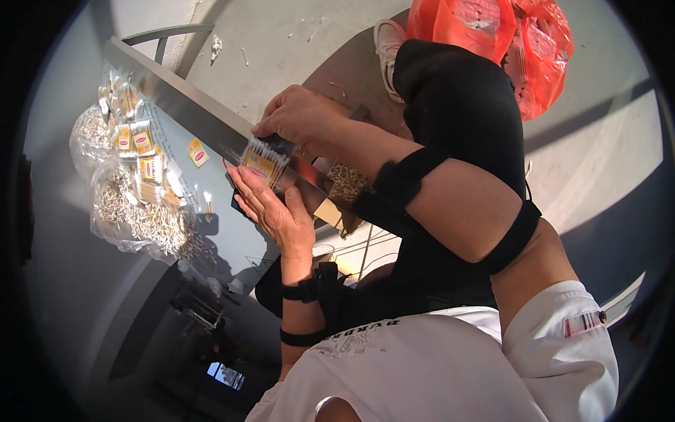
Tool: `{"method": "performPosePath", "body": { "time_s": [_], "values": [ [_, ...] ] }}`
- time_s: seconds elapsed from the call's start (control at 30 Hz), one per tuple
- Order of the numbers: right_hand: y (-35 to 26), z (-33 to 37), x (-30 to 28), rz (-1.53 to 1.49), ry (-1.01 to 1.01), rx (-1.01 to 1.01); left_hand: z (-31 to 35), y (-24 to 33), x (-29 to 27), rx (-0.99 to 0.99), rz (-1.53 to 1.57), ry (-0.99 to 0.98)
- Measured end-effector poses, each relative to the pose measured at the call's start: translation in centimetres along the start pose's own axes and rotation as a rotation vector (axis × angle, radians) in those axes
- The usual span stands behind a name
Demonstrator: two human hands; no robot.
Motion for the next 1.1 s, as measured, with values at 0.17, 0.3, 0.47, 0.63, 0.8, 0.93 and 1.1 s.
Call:
{"method": "performPosePath", "body": {
  "time_s": [0.17, 0.3, 0.47, 0.63, 0.8, 0.93, 1.1],
  "values": [
    [0.1, 0.1, 0.2, -0.069, 0.031, 0.069, 0.0, -0.2, 0.0, -0.001, 0.0, -0.005],
    [0.0, -0.1, 0.4, -0.138, 0.013, 0.036, -0.1, -0.2, 0.0, 0.012, 0.005, -0.002],
    [-0.9, 0.3, 0.3, 0.063, 0.058, -0.156, -0.1, -0.2, 0.1, 0.006, 0.0, -0.01],
    [0.1, 0.7, -0.3, -0.123, 0.123, 0.082, 0.0, -0.4, 0.1, 0.001, -0.016, -0.007],
    [0.5, 1.4, -0.8, -0.119, 0.092, 0.131, 0.1, -0.5, 0.1, -0.003, -0.02, -0.005],
    [0.6, 2.0, -0.4, -0.157, 0.036, 0.088, 0.1, -0.4, 0.2, 0.012, -0.024, 0.001],
    [0.2, 2.7, -0.2, 0.099, 0.046, -0.125, 0.0, -0.4, 0.1, 0.008, -0.029, 0.004]
  ]
}}
Point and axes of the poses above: each hand's wrist, its own z-axis away from the middle knuckle, its own x-axis out of the palm, y = z × x, the point moved 5 cm from there along -z, towards the middle knuckle, and after that the axes turned 15 degrees about y, right-handed, at the moved point
